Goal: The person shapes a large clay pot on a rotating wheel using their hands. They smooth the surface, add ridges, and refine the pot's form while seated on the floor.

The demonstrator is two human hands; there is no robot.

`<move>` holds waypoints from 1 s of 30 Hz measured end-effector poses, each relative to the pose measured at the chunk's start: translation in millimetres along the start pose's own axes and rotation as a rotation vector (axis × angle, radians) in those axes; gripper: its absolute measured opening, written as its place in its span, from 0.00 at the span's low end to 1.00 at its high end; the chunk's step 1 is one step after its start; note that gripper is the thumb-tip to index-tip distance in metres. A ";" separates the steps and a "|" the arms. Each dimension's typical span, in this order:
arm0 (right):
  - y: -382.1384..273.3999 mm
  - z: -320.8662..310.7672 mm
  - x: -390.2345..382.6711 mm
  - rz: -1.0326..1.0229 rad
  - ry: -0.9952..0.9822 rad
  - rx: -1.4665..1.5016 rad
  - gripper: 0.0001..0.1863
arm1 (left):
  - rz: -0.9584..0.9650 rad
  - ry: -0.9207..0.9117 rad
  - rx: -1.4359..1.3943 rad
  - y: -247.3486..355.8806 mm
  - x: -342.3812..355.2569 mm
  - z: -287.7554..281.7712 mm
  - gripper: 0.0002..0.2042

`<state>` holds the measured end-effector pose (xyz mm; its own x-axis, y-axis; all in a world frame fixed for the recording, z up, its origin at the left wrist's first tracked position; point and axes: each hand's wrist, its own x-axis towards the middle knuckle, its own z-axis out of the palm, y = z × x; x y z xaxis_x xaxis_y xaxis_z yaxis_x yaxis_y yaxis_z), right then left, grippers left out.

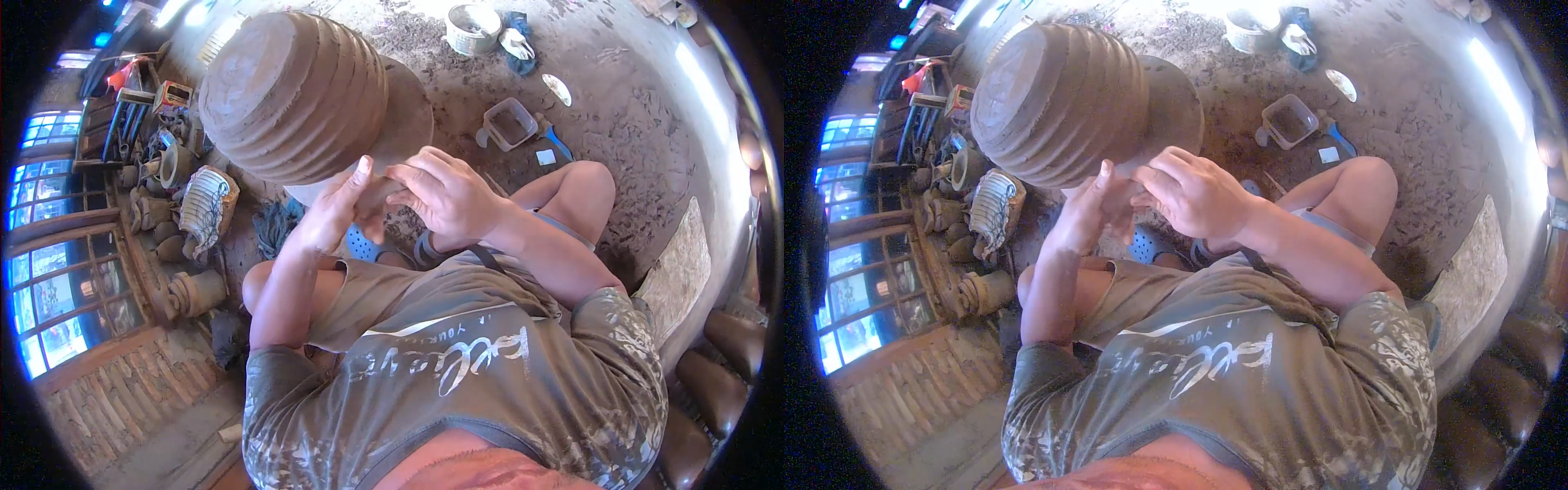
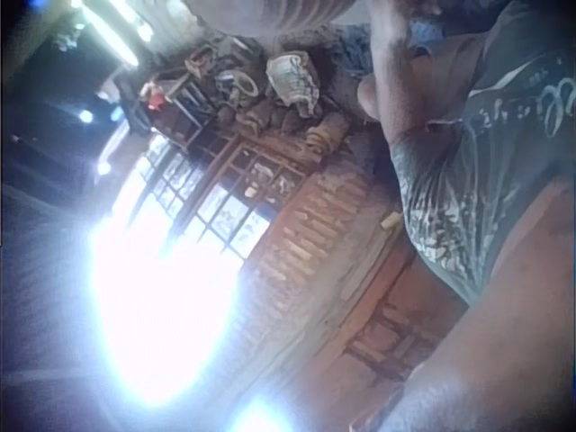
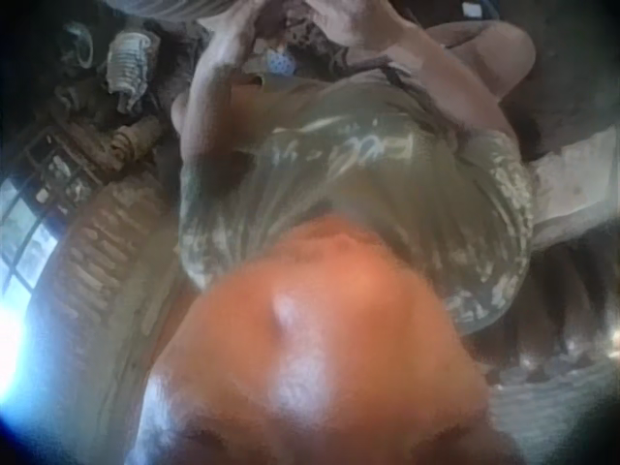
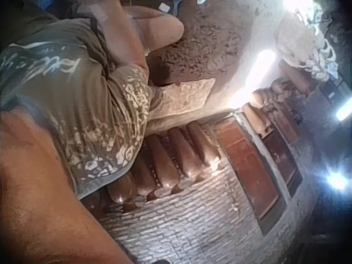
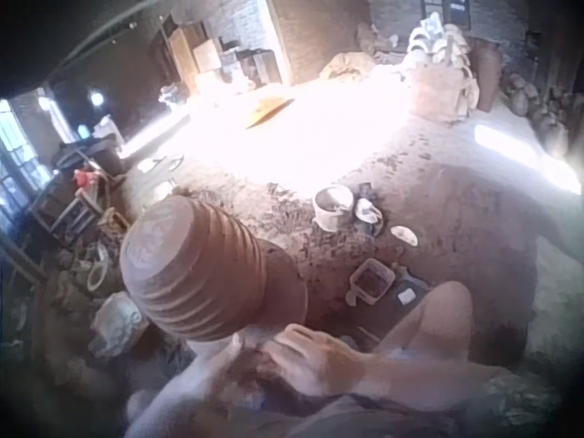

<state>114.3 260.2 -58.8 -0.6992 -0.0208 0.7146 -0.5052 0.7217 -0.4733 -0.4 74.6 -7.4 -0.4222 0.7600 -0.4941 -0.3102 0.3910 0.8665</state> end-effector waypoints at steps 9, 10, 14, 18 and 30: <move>14.5 -25.3 -19.0 -0.053 -0.186 -0.040 0.18 | -0.188 -0.184 -0.166 -26.1 31.6 -5.5 0.32; 18.8 -26.7 -22.2 -0.065 -0.202 -0.054 0.19 | -0.205 -0.215 -0.168 -23.3 31.1 -4.8 0.30; 19.7 -22.6 -23.4 0.087 -0.105 0.055 0.19 | -0.001 -0.106 0.098 -17.4 30.6 6.1 0.28; 14.3 -11.8 -24.3 0.351 0.079 0.253 0.14 | 0.256 0.045 0.258 -10.4 27.8 12.5 0.23; 40.7 29.1 1.3 0.902 0.240 0.784 0.14 | 1.176 1.258 0.084 47.2 14.3 -83.8 0.18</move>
<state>78.1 269.4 -92.1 -0.8878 0.4602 0.0065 -0.1129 -0.2040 -0.9724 -92.5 60.5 20.4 -0.7402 -0.1889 0.6453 0.6537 0.0223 0.7564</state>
